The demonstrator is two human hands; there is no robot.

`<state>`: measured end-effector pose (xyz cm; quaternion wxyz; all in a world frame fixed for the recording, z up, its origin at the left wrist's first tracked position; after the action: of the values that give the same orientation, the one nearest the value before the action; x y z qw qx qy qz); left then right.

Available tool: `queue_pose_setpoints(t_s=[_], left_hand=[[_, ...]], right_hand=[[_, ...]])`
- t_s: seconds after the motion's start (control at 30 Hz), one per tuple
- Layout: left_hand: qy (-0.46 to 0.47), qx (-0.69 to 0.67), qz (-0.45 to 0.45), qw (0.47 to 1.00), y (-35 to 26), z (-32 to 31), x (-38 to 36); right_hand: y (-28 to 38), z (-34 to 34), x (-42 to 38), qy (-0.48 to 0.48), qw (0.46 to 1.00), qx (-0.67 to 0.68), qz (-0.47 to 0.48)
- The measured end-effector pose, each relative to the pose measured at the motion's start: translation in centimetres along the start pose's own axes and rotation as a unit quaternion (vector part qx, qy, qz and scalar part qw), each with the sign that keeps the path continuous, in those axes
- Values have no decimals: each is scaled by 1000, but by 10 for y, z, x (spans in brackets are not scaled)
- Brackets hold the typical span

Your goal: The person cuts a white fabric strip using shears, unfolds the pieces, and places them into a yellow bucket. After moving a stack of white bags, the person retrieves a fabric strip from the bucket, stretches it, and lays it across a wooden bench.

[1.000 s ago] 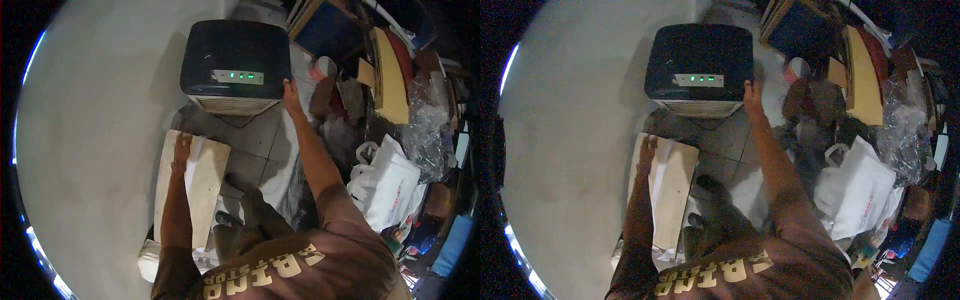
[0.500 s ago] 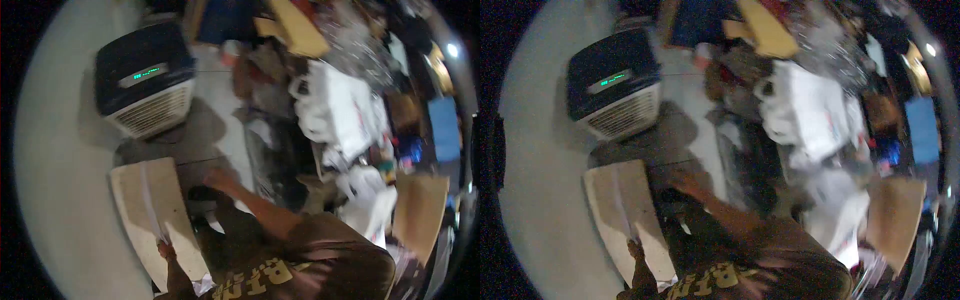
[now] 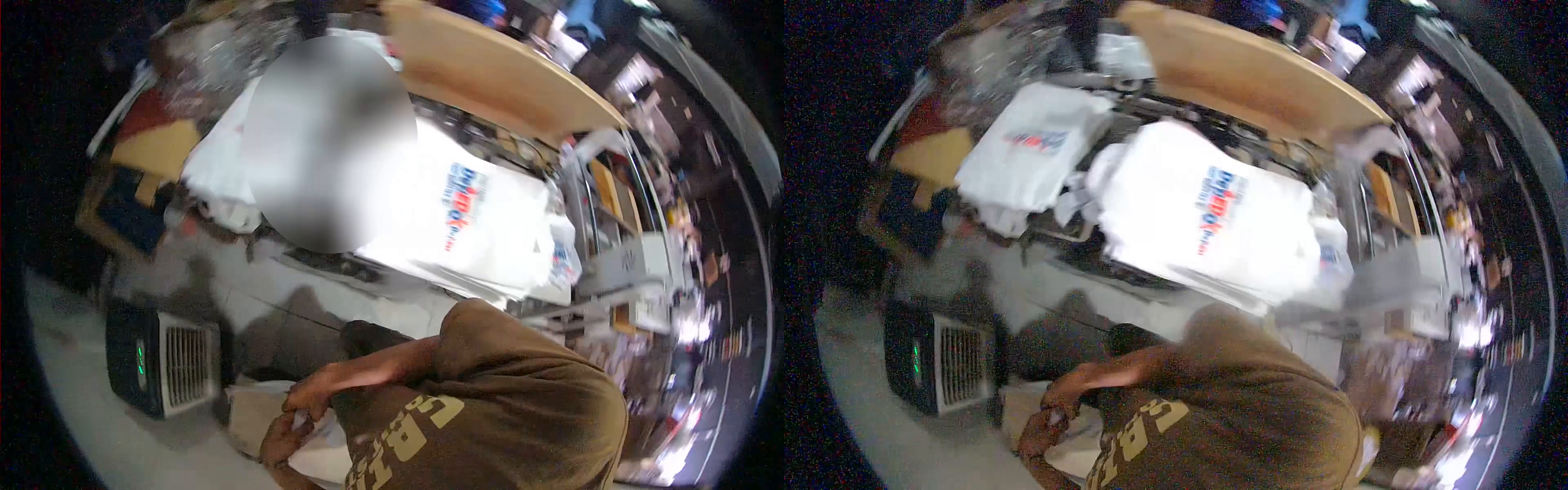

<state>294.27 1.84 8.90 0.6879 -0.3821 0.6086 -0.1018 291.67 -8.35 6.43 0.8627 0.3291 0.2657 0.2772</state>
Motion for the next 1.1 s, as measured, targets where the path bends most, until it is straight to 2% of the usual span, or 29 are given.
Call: queue_pose_setpoints(t_s=[0.07, 0.1, 0.13, 0.17, 0.2, 0.23, 0.27, 0.3, 0.33, 0.37, 0.4, 0.43, 0.5, 0.53, 0.6, 0.63, 0.67, 0.7, 0.73, 0.77, 0.8, 0.83, 0.87, 0.9, 0.93, 1.0, 1.03, 1.1], left_hand=[[59, 37, -5, 998, -41, 18, -7], [105, 40, -7, 994, -63, 22, -3], [113, 63, -6, 992, -79, 27, 8], [182, -68, -28, 981, -95, 23, 27], [248, -200, -48, 947, -112, 12, 46], [250, -7, -180, 951, -138, -4, 67], [144, 120, -207, 960, -177, -27, 71], [34, 243, -232, 941, -221, -56, 74], [99, 6, -219, 971, -245, -80, 94], [157, -232, -184, 942, -272, -112, 106], [127, 45, -337, 932, -317, -146, 106], [84, 314, -464, 824, -362, -198, 95], [184, 297, -590, 728, -419, -282, 91], [207, 320, -623, 682, -440, -320, 101], [211, 348, -679, 611, -466, -383, 125], [208, 429, -680, 557, -473, -411, 167], [206, 507, -674, 497, -478, -434, 204], [213, 508, -674, 492, -492, -451, 217], [283, 600, -478, 575, -491, -467, 250], [334, 660, -253, 624, -477, -468, 270], [339, 663, -253, 617, -478, -472, 274], [359, 666, -238, 609, -477, -477, 277], [380, 668, -223, 600, -476, -482, 276], [415, 630, -189, 629, -477, -482, 270], [424, 635, -188, 618, -476, -483, 273], [434, 656, -249, 565, -478, -486, 281], [477, 615, -175, 603, -472, -482, 287], [510, 618, -197, 564, -465, -485, 309]], right_hand=[[3, 32, -50, -155, 984, 85, 0], [12, 52, -85, -186, 979, 83, -6], [28, 67, -117, -209, 974, 83, -14], [42, 84, -152, -272, 952, 140, -18], [48, 92, -188, -330, 924, 195, -20], [50, 91, -219, -341, 920, 191, -23], [46, 85, -245, -340, 908, 230, -85], [41, 76, -267, -338, 890, 269, -146], [38, 64, -283, -351, 885, 268, -148], [25, 48, -301, -419, 858, 239, -178], [14, 29, -318, -481, 825, 207, -210], [4, 3, -326, -490, 820, 206, -214], [-30, -57, -347, -392, 754, 151, -505], [-27, -65, -352, -396, 752, 152, -504], [-24, -72, -374, -506, 656, 206, -521], [-34, -82, -367, -511, 651, 206, -522], [-51, -100, -361, -572, 592, 187, -536], [-59, -108, -362, -628, 528, 167, -546], [-63, -103, -363, -632, 521, 169, -548], [-70, -106, -359, -624, 499, 285, -530], [-76, -107, -354, -607, 471, 396, -503], [-77, -101, -354, -612, 462, 397, -504], [-80, -98, -349, -642, 415, 487, -423], [-83, -94, -340, -662, 360, 568, -332], [-86, -90, -336, -669, 347, 568, -331], [-90, -81, -326, -730, 217, 624, -174], [-92, -76, -323, -737, 205, 620, -175], [-94, -64, -318, -787, 144, 585, -133]])
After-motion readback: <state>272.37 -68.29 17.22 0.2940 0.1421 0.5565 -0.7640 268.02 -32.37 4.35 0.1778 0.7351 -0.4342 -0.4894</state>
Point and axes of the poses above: each hand's wrist, its own x-axis towards the middle knuckle, its own z-axis out of the back of the hand, y = z × x, the point moved 6 cm from there along x, towards the middle knuckle, and after that the axes turned 15 degrees about -x, right-handed, at the moved point
